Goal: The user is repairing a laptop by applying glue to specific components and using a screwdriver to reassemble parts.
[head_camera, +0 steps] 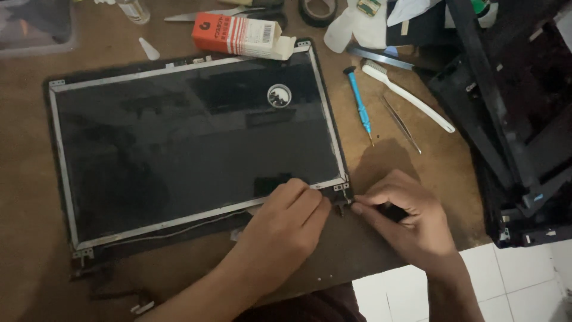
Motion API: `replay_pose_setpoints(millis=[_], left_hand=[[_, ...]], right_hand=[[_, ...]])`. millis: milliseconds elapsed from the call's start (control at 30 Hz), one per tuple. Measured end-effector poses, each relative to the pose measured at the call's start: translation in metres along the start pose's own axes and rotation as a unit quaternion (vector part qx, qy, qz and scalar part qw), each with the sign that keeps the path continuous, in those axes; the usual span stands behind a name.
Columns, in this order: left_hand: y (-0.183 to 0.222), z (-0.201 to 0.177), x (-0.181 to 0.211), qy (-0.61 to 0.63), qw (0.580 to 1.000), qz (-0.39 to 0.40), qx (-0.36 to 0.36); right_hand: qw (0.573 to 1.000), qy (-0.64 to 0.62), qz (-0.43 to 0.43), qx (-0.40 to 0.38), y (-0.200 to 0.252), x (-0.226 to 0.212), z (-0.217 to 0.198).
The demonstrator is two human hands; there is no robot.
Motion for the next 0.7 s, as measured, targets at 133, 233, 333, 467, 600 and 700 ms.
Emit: replay_pose_setpoints(millis=[133, 233, 333, 467, 600, 700], left_hand=[[0.002, 0.003, 0.001, -0.01, 1.0, 0.0, -0.008], [-0.001, 0.0, 0.002, -0.03, 0.999, 0.011, -0.011], [-0.001, 0.002, 0.004, -0.049, 0.998, 0.026, -0.014], [0.005, 0.013, 0.003, -0.032, 0.999, 0.029, -0.009], [-0.002, 0.0, 0.006, -0.024, 0.999, 0.03, -0.007], [-0.002, 0.001, 0.007, -0.024, 0.999, 0.035, -0.013]], right_hand=[[0.999, 0.024, 0.017, -0.011, -0.001, 0.003, 0.004], [1.0, 0.019, 0.018, -0.005, -0.001, 0.002, 0.004], [1.0, 0.013, 0.001, -0.002, -0.001, 0.001, 0.004], [1.0, 0.019, 0.002, -0.007, -0.001, 0.0, 0.004], [1.0, 0.012, 0.003, -0.006, 0.0, 0.002, 0.005], [1.0, -0.013, 0.005, -0.006, 0.003, 0.007, 0.006]])
Point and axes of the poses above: each hand's wrist, its own y-axis away from the middle knuckle, its own z-axis out of the palm, x = y × z, the point moved 8 cm from there along -y, towards the middle knuckle, and after that the axes turned 11 degrees about z, right-handed, at the moved point
